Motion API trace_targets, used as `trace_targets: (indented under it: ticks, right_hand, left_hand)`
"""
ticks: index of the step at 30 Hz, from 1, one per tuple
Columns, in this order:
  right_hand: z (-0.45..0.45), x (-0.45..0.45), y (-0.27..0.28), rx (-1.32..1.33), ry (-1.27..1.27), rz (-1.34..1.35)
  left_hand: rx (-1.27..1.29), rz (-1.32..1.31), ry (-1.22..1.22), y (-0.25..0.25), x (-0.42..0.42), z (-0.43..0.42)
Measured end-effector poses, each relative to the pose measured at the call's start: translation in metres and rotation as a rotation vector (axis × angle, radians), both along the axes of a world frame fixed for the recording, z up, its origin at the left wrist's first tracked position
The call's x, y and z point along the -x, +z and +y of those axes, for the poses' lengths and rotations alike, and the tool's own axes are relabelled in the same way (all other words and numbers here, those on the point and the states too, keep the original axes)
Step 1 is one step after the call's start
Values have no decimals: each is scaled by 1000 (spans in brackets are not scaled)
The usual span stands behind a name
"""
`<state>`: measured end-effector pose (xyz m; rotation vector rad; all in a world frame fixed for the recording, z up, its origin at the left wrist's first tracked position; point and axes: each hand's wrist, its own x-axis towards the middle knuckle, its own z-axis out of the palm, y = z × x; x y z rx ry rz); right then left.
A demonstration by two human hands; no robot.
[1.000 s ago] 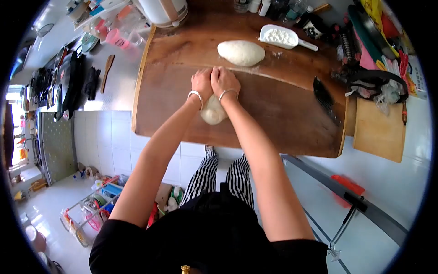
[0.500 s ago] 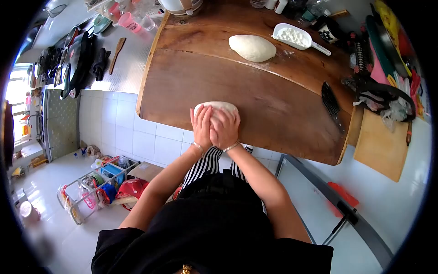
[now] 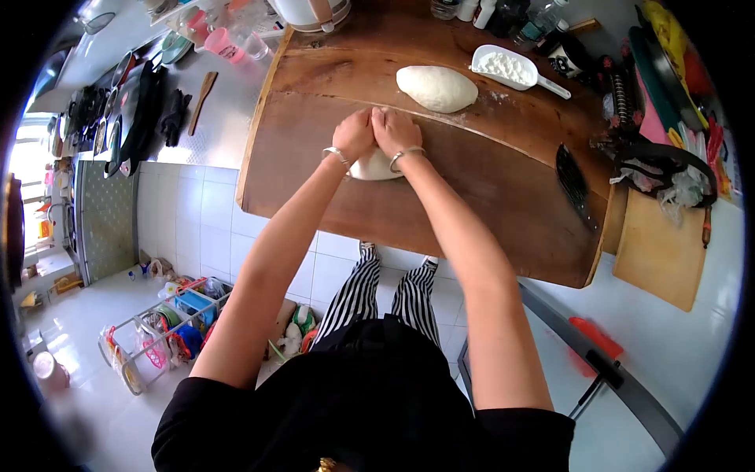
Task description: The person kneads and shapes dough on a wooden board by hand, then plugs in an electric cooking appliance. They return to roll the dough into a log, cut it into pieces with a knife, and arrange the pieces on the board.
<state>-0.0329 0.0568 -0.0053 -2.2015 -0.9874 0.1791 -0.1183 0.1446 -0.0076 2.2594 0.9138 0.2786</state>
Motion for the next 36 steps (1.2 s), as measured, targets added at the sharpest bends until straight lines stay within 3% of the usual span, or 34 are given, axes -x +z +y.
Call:
trace_targets:
  ticks: [1,2,3,5,6,7,11,16,18,20,21,24,25,27,28,30,31,32,33,34,36]
  right_hand:
    - [-14,6,8,-65,86,204]
    - [-28,16,20,-130,168,408]
    - [-50,41,59,-192,98,501]
    - [-74,91,34,-367,-89,193]
    - [-86,116,32,-228,-115,-12]
    - [-97,126,7,-286,-102,-61]
    - [-91,116,-10,-272,-45,-322]
    - [-33,64,-12,-249,-150,-368]
    - [-12,43,-12,-114,-221,-232]
    - [1,24,-12,-16,-242,-194]
    - [3,20,-12,89,-252,-144]
    - [-20,39,-9,37,-151,-108]
    - [-38,52,-2,41,-156,-109]
    - [-84,82,17,-336,61,-95]
    - [-106,95,21,-349,120,26]
    - [-122,122,17,-413,-262,75]
    - [-124,126,7,-425,-436,303]
    - [-127,128,-3,-425,-443,309]
    - [-130,130,-14,-467,-487,691]
    - [-131,133,-12,-501,-517,1076]
    - [-135,134,-1,-529,-519,1157]
  left_hand:
    - [155,32,-43,31,18,-9]
    - [153,-88,-21,49,41,-26]
    - [148,-212,-4,60,61,-45]
    - [-119,-230,69,62,90,-87]
    - [-241,-352,38,41,101,-101]
    - [-343,-388,44,23,112,-111]
    - [-402,-400,8,1,112,-103]
    - [-349,-359,-10,5,54,-42]
    - [-364,-375,-10,5,28,-22]
    - [-228,-96,2,18,15,-14]
    - [-221,-96,-4,16,14,-14]
    - [-300,-248,-24,17,37,-28]
    - [-281,-262,-134,24,62,-39]
    - [-302,-235,-328,33,114,-65]
    - [-300,-234,-337,35,135,-76]
    - [-239,-331,-225,27,166,-95]
    - [39,-448,15,5,170,-102]
    - [315,-553,260,-13,171,-108]
    - [891,-622,419,-1,174,-111]
    - [888,-615,422,7,177,-114]
    - [1231,-598,498,17,179,-113]
